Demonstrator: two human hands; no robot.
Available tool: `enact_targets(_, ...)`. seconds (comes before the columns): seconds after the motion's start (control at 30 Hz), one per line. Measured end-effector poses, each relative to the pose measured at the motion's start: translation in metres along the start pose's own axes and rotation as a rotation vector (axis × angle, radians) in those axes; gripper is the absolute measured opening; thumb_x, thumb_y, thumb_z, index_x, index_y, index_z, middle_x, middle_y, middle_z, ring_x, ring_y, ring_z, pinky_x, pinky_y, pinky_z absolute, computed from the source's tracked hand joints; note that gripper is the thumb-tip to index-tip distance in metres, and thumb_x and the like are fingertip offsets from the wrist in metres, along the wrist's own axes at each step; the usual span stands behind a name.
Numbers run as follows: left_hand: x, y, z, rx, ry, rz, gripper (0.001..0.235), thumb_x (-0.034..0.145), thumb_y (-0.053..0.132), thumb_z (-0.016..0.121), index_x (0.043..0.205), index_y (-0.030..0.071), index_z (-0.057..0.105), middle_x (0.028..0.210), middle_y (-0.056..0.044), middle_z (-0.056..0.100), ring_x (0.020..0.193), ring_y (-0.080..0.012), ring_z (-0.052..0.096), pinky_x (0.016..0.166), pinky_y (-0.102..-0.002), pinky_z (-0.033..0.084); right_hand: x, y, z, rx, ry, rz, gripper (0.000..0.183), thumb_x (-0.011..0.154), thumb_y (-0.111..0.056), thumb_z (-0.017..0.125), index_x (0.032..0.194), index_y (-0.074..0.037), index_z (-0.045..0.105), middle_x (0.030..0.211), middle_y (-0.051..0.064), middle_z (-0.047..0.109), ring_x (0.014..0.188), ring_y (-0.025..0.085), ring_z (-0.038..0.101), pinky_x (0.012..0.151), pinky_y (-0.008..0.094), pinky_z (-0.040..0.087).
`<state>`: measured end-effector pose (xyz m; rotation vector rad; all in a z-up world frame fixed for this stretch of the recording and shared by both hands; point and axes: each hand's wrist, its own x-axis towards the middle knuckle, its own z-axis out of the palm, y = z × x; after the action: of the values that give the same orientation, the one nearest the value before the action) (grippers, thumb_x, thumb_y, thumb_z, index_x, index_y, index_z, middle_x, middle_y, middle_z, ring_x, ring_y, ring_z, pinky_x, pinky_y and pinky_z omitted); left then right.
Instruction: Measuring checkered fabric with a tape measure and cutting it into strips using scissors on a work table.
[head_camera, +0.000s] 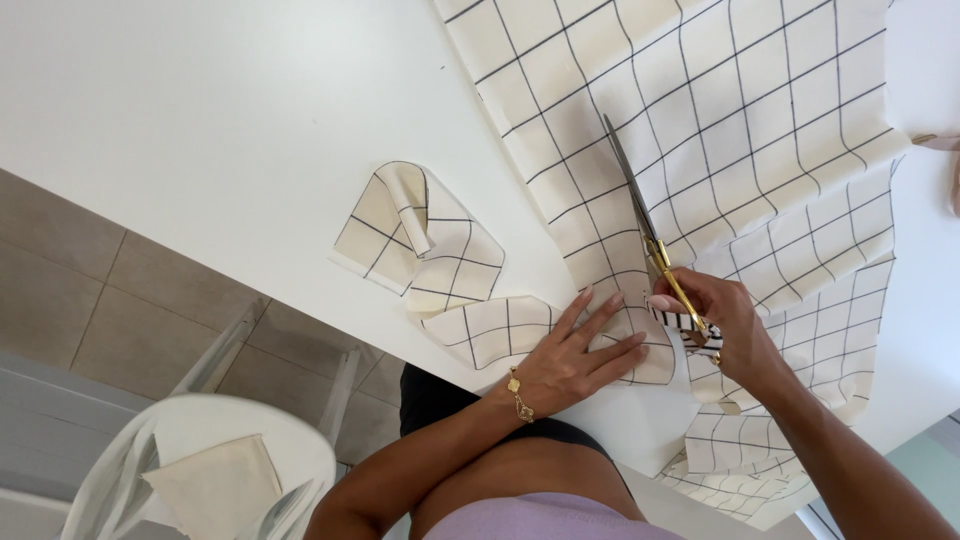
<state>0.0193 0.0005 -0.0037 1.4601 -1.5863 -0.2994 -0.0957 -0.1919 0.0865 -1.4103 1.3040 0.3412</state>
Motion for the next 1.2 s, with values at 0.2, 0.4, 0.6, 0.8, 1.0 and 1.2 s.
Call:
enact_targets(0.2, -0.002, -0.001, 0.001, -0.008, -0.001, 0.002, 0.030, 0.105, 0.015, 0.072, 0.135, 0.016, 0.074, 0.123, -0.007, 0.084, 0.140, -0.0436, 0.067, 0.121, -0.071, 0.051, 0.003, -0.006, -0.001, -0.014, -0.011, -0.064, 0.018, 0.096, -0.016, 0.079, 0.100, 0.001, 0.080, 0.060, 0.018, 0.058, 0.046, 0.028, 0.052, 0.064, 0.041, 0.052)
enact_targets(0.4, -0.002, -0.001, 0.000, -0.016, 0.000, 0.013, 0.030, 0.106, 0.016, 0.071, 0.135, 0.015, 0.074, 0.123, -0.007, 0.084, 0.140, -0.0452, 0.067, 0.121, -0.071, 0.052, 0.005, -0.016, -0.001, -0.018, -0.011, -0.065, 0.019, 0.096, -0.018, 0.079, 0.097, 0.000, 0.081, 0.059, 0.018, 0.059, 0.043, 0.028, 0.051, 0.059, 0.041, 0.052)
enact_targets(0.6, -0.001, 0.000, -0.001, -0.007, 0.001, 0.019, 0.029, 0.105, 0.016, 0.072, 0.134, 0.015, 0.075, 0.122, -0.007, 0.085, 0.138, -0.0446, 0.069, 0.120, -0.070, 0.053, 0.014, -0.038, 0.001, -0.012, 0.021, 0.017, 0.012, 0.097, -0.008, 0.079, 0.099, 0.003, 0.081, 0.064, 0.023, 0.061, 0.052, 0.035, 0.054, 0.062, 0.046, 0.051)
enact_targets(0.8, 0.000, -0.002, -0.003, -0.021, 0.003, 0.024, 0.029, 0.106, 0.017, 0.071, 0.134, 0.014, 0.075, 0.122, -0.008, 0.084, 0.138, -0.0458, 0.069, 0.119, -0.071, 0.054, 0.019, -0.048, 0.001, 0.092, 0.043, 0.096, 0.017, 0.095, -0.017, 0.083, 0.100, -0.001, 0.078, 0.067, 0.018, 0.057, 0.057, 0.028, 0.052, 0.055, 0.040, 0.046)
enact_targets(1.0, 0.001, -0.001, -0.004, -0.015, 0.004, 0.025, 0.029, 0.105, 0.017, 0.072, 0.133, 0.014, 0.075, 0.120, -0.008, 0.085, 0.137, -0.0451, 0.069, 0.119, -0.071, 0.054, 0.011, -0.058, 0.003, -0.052, 0.024, 0.039, 0.012, 0.098, -0.007, 0.078, 0.106, 0.001, 0.082, 0.073, 0.025, 0.067, 0.065, 0.039, 0.065, 0.088, 0.054, 0.057)
enact_targets(1.2, 0.001, -0.002, -0.006, -0.031, 0.001, 0.027, 0.028, 0.106, 0.015, 0.071, 0.133, 0.013, 0.076, 0.119, -0.009, 0.085, 0.137, -0.0457, 0.070, 0.119, -0.071, 0.053, 0.012, -0.052, 0.001, -0.080, 0.037, 0.032, 0.012, 0.098, -0.007, 0.077, 0.105, 0.001, 0.082, 0.075, 0.025, 0.067, 0.069, 0.039, 0.067, 0.093, 0.056, 0.057)
